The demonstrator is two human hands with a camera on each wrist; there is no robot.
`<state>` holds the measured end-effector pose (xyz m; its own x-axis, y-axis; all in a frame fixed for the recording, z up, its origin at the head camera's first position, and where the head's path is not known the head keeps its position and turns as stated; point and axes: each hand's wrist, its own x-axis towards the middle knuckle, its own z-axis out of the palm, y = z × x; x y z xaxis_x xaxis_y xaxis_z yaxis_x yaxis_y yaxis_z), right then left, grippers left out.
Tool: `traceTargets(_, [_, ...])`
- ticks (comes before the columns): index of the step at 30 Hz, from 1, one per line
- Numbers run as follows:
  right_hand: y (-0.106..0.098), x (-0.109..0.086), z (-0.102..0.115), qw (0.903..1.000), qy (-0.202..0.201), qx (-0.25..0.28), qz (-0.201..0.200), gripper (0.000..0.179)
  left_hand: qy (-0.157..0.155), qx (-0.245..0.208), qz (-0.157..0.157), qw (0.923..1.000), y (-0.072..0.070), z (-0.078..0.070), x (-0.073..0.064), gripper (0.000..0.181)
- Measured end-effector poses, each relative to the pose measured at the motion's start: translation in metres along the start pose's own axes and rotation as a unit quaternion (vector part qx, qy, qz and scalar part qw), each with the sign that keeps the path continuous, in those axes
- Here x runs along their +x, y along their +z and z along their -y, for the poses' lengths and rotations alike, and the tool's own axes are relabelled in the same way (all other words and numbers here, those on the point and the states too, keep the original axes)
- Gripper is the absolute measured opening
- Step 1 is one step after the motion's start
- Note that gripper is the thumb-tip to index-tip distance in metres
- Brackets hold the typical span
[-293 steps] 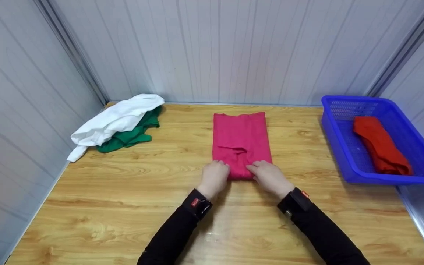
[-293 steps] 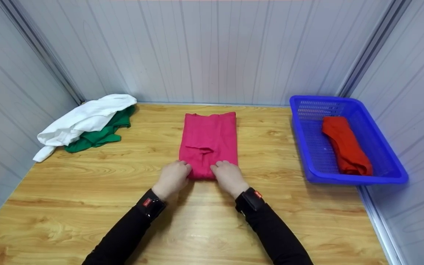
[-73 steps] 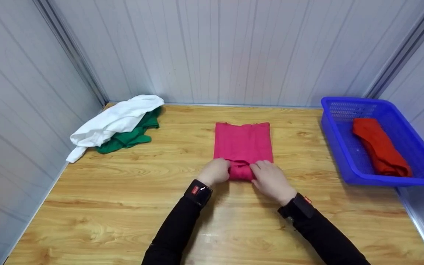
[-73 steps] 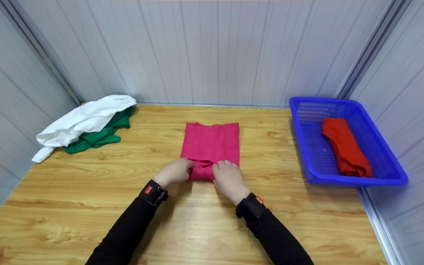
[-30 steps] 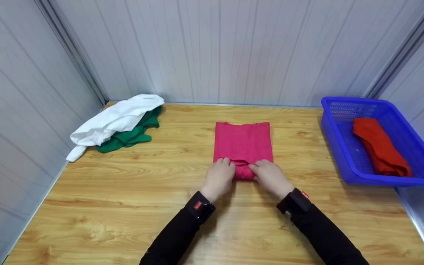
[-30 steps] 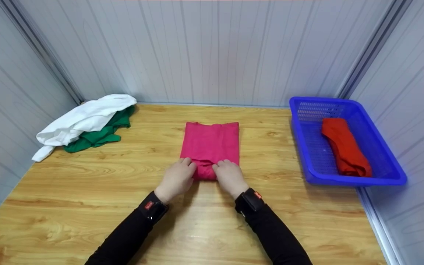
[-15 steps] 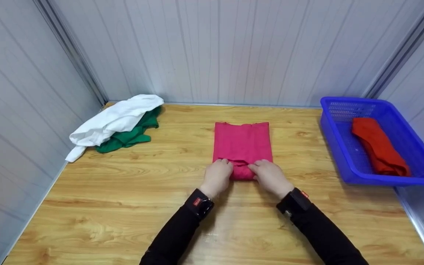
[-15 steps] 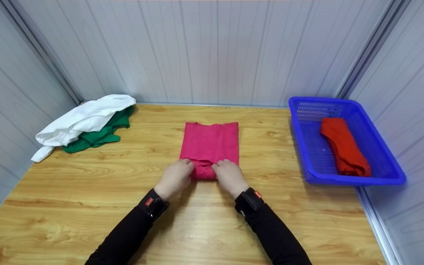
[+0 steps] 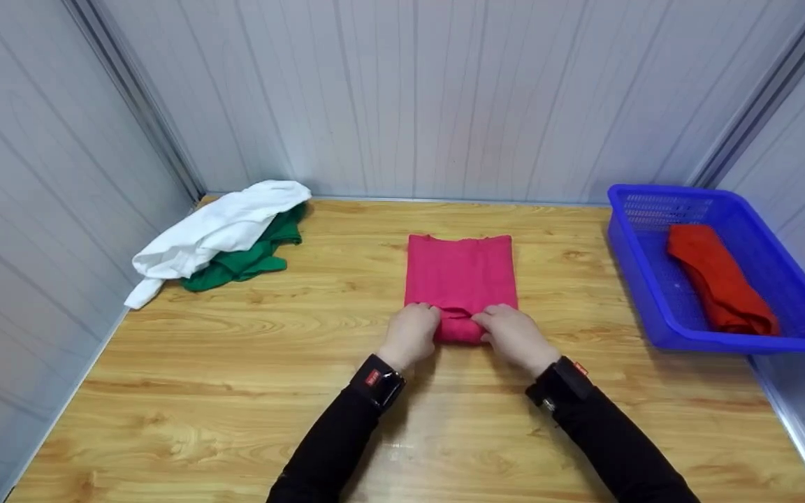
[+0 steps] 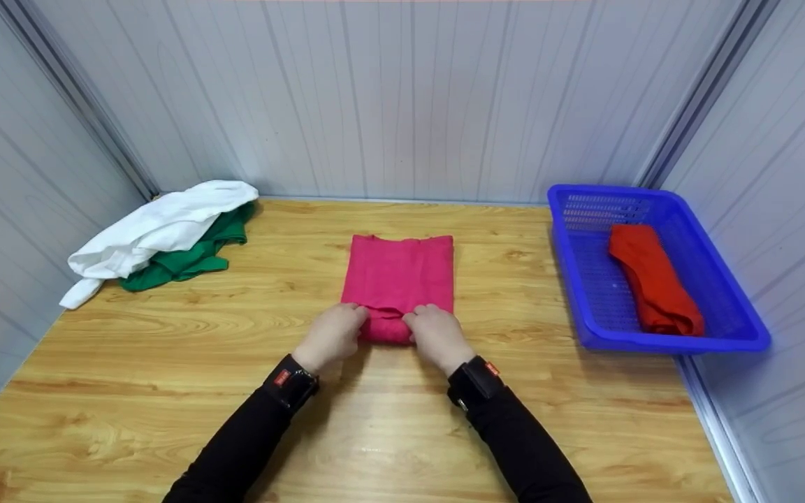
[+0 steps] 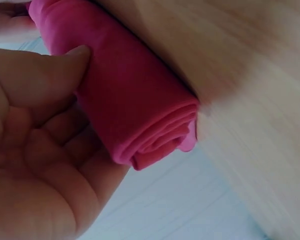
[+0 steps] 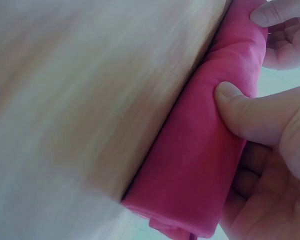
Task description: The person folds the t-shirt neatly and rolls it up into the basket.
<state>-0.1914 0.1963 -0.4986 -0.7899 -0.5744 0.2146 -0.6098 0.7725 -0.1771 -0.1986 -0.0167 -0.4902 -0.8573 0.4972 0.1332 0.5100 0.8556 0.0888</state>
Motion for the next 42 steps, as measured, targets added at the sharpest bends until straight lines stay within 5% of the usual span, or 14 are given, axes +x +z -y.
traceTargets(17, [-0.004, 0.000, -0.005, 0.9980, 0.006, 0.042, 0.046, 0.020, -0.001, -0.025, 0.044, 0.9988, 0.000, 0.002, 0.003, 0.023])
traceTargets(24, [-0.006, 0.001, -0.007, 0.9970, 0.005, 0.050, 0.059, 0.020, 0.014, -0.042, 0.035, 0.9984, 0.000, 0.005, 0.002, 0.016])
traceTargets(42, [-0.006, 0.010, -0.010, 0.9881, 0.072, 0.088, 0.104, 0.016, -0.033, -0.095, 0.090, 0.9909, -0.001, 0.008, 0.014, 0.021])
